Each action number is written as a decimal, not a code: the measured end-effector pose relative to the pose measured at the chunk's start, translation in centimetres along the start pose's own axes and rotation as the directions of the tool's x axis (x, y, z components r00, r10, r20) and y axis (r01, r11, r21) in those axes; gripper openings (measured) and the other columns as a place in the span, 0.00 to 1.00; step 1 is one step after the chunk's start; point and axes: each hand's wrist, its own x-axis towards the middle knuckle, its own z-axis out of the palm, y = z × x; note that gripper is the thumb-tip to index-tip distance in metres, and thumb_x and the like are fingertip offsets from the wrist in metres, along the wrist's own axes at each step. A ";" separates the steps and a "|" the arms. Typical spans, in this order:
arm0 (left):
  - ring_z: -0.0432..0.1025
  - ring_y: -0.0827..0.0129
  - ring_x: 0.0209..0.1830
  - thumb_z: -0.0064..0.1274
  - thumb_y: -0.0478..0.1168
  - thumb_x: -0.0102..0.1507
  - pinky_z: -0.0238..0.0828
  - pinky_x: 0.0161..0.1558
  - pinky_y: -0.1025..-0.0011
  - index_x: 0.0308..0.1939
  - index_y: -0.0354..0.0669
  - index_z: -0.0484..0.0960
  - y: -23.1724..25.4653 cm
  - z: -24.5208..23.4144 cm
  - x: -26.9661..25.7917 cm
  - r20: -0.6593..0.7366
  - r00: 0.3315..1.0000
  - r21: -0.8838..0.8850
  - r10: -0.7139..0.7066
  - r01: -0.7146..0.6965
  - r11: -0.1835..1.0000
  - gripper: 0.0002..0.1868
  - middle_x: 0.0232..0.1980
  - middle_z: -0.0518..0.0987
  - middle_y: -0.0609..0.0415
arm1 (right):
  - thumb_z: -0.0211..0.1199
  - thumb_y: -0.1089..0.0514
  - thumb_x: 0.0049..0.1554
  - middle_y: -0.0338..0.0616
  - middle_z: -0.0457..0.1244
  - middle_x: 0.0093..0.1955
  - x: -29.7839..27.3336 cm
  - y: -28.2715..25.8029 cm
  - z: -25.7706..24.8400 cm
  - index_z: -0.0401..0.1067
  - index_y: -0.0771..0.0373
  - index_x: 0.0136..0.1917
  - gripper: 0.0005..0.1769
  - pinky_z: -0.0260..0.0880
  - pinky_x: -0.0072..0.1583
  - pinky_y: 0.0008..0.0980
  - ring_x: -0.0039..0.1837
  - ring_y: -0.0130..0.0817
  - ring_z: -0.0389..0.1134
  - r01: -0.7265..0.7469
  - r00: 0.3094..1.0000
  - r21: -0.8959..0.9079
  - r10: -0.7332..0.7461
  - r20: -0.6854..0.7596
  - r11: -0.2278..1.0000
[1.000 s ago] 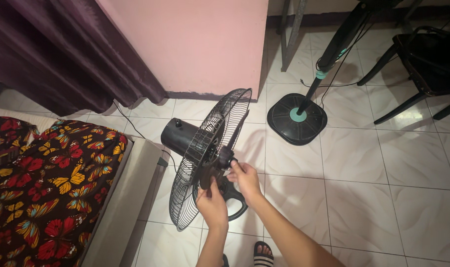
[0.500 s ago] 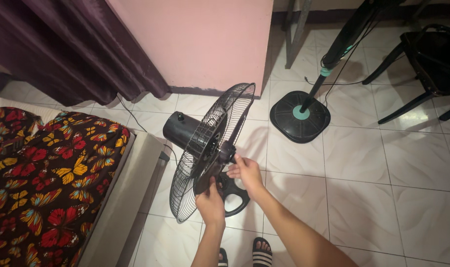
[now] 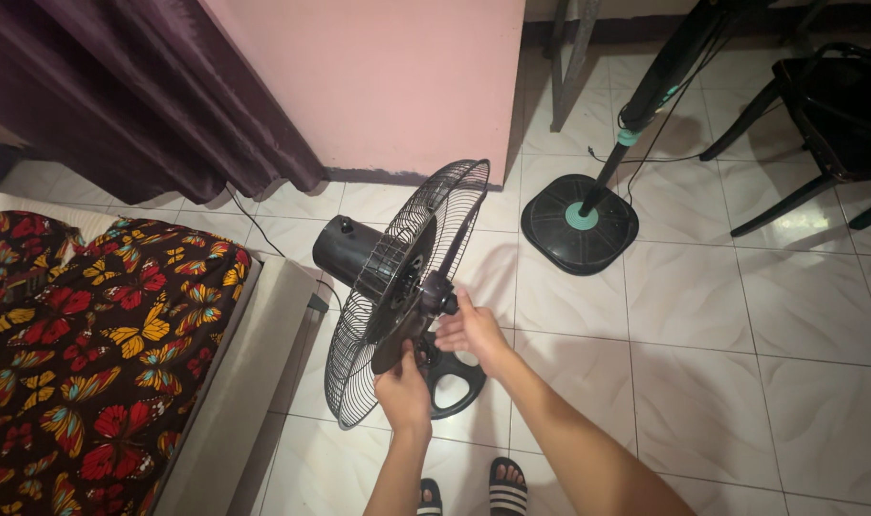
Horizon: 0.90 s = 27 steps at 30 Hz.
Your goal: The person disassembles a standing electric fan by removing the front grille, fan blades, and rear grille, then wipes the fan blades with a tissue. The person places removed parts on a nearby table and continues handling the fan components.
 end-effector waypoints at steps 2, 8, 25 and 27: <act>0.72 0.79 0.29 0.52 0.40 0.68 0.67 0.31 0.76 0.45 0.35 0.85 0.0 -0.1 0.0 0.003 1.000 0.001 -0.003 0.003 1.000 0.12 0.34 0.83 0.56 | 0.47 0.33 0.64 0.63 0.69 0.53 -0.1 -0.2 -0.1 0.67 0.78 0.65 0.43 0.79 0.48 0.35 0.46 0.45 0.75 -0.057 0.998 -0.015 0.057 0.024 0.998; 0.69 0.78 0.27 0.52 0.41 0.68 0.64 0.28 0.75 0.45 0.35 0.86 0.5 -0.2 -0.4 0.002 1.000 0.042 -0.020 0.020 0.999 0.13 0.33 0.82 0.56 | 0.63 0.53 0.56 0.56 0.64 0.58 -0.4 0.4 0.1 0.59 0.69 0.70 0.33 0.78 0.52 0.38 0.51 0.41 0.74 0.250 0.967 0.003 -0.249 -0.056 0.968; 0.71 0.73 0.26 0.55 0.41 0.67 0.66 0.30 0.70 0.41 0.30 0.84 3.0 0.2 -0.7 0.057 0.990 0.200 0.126 -0.134 0.971 0.13 0.33 0.82 0.50 | 0.62 0.59 0.58 0.57 0.65 0.62 -0.5 0.4 0.5 0.62 0.69 0.69 0.28 0.78 0.52 0.33 0.52 0.37 0.74 0.377 0.922 -0.102 -0.384 -0.056 0.921; 0.73 0.73 0.26 0.55 0.42 0.66 0.68 0.31 0.71 0.41 0.32 0.85 3.1 0.1 -0.4 0.048 0.984 0.317 0.169 -0.176 0.932 0.14 0.32 0.84 0.52 | 0.60 0.55 0.63 0.60 0.67 0.60 -0.5 0.3 0.5 0.65 0.72 0.68 0.25 0.76 0.50 0.32 0.50 0.38 0.73 0.248 0.966 -0.033 -0.250 -0.063 0.968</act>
